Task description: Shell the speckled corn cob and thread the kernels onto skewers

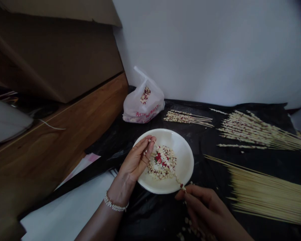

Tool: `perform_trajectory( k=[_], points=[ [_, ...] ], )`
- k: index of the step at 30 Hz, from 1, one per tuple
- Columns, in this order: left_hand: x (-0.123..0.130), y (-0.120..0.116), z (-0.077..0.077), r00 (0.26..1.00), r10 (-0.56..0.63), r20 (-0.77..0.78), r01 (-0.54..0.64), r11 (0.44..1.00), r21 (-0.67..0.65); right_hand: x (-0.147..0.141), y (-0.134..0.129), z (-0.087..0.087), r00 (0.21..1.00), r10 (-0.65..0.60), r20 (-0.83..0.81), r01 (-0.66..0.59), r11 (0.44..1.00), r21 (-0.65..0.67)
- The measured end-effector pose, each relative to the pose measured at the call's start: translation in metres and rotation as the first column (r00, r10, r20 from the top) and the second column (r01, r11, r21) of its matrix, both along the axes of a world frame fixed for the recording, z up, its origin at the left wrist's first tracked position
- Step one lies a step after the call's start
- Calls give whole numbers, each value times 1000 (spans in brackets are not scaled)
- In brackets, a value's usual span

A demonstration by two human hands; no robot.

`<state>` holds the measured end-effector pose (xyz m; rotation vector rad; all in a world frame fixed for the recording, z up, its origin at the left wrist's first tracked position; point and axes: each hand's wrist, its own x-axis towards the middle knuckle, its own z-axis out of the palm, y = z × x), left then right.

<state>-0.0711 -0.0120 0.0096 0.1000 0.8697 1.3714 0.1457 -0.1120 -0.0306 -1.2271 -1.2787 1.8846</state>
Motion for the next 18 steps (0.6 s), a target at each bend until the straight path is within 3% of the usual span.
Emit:
perform_trajectory(
  k=[9,18],
  points=[
    [0,-3,1,999,-37,-24,37,999,11,-4,1,12,997,57,45,-55,997,-54],
    [4,-2,4,997,-49,-58,49,999,-4,-4,0,6,998,55,20,-53,996,-70]
  ],
)
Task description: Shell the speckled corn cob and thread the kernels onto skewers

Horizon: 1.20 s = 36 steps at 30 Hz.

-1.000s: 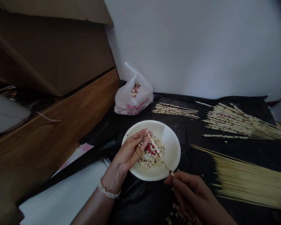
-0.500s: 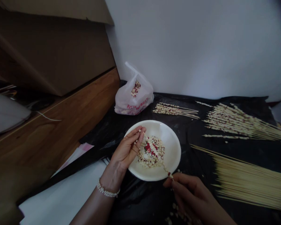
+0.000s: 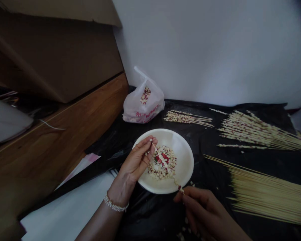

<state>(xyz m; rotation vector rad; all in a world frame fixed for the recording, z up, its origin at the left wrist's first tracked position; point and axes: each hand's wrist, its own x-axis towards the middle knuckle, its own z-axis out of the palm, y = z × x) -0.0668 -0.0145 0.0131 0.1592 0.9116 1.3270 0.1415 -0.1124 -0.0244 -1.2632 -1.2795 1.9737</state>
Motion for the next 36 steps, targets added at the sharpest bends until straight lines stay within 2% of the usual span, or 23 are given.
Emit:
perform_trajectory(
  k=[12,19,28,36],
  points=[
    [-2,0,-4,998,-52,-37,53,998,19,0,1,-2,999,6,-50,-6,1000,3],
    [1,-1,-1,998,-22,-65,20,999,-36,-2,-1,-8,998,-48,-48,46,999,-29],
    [0,0,-8,998,-27,-55,27,1000,0,-1,-1,-5,999,-32,-44,30,999,-32],
    [0,0,-5,998,-36,-59,35,999,-12,-2,-3,-6,998,-55,-39,53,997,-56]
  ],
)
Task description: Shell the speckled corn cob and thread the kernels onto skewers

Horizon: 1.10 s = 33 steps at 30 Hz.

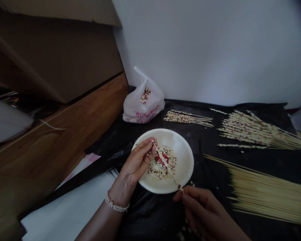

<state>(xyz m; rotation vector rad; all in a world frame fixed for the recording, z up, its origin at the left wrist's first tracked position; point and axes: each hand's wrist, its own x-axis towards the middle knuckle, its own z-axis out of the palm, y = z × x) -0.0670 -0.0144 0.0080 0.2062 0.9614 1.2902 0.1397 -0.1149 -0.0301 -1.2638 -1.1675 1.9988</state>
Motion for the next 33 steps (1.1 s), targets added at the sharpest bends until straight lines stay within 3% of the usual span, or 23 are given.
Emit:
perform_trajectory(
  k=[8,23,29,33],
  points=[
    [-1,-1,-1,1000,0,-9,1,999,39,0,2,2,999,27,24,-27,1000,10],
    [8,-5,-2,992,58,-109,-48,994,93,-8,0,8,999,-29,-30,29,999,-15],
    [5,-3,0,996,13,86,-15,1000,24,-3,-1,3,997,-57,-44,58,998,17],
    [3,-2,1,981,-48,189,49,999,-1,0,-2,3,994,-39,-100,33,998,-57]
  ],
)
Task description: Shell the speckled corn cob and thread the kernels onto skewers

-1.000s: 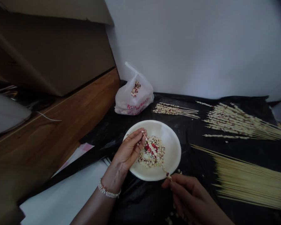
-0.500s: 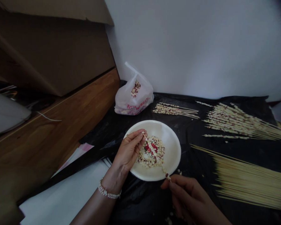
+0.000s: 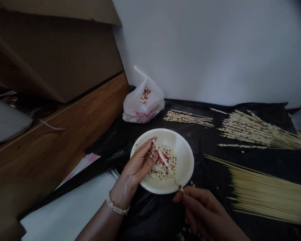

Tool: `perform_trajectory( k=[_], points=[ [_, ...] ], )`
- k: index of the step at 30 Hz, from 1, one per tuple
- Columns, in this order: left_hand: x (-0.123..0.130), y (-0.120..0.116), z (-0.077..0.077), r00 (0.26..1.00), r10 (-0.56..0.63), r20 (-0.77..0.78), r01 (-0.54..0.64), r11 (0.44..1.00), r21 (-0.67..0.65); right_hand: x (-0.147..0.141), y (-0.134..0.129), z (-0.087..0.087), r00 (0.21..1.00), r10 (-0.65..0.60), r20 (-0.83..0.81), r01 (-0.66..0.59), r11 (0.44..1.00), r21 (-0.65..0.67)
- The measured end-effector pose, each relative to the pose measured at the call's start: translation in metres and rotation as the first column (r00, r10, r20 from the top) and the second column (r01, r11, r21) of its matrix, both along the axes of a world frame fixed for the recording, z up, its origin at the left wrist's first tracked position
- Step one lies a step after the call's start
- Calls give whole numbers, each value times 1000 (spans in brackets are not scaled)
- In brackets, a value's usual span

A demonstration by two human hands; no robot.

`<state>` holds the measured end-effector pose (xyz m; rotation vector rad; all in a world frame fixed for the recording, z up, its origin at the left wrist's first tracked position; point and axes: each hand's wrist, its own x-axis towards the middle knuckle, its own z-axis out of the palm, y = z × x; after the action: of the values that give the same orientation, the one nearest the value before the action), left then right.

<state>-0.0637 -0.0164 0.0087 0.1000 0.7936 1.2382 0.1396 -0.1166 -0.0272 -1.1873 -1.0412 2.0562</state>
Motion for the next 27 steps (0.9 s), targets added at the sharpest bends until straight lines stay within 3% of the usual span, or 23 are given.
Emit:
perform_trajectory(
  k=[5,15,27],
  points=[
    [-1,-1,1,997,-22,70,24,1000,-17,1,0,2,991,-11,-130,1,997,-77],
    [-4,-2,2,997,-46,61,46,999,-2,-1,2,4,975,6,-221,-26,996,-89],
    [-4,-1,0,995,-84,-53,88,994,71,-2,1,5,964,-18,-265,-6,996,-90]
  ],
)
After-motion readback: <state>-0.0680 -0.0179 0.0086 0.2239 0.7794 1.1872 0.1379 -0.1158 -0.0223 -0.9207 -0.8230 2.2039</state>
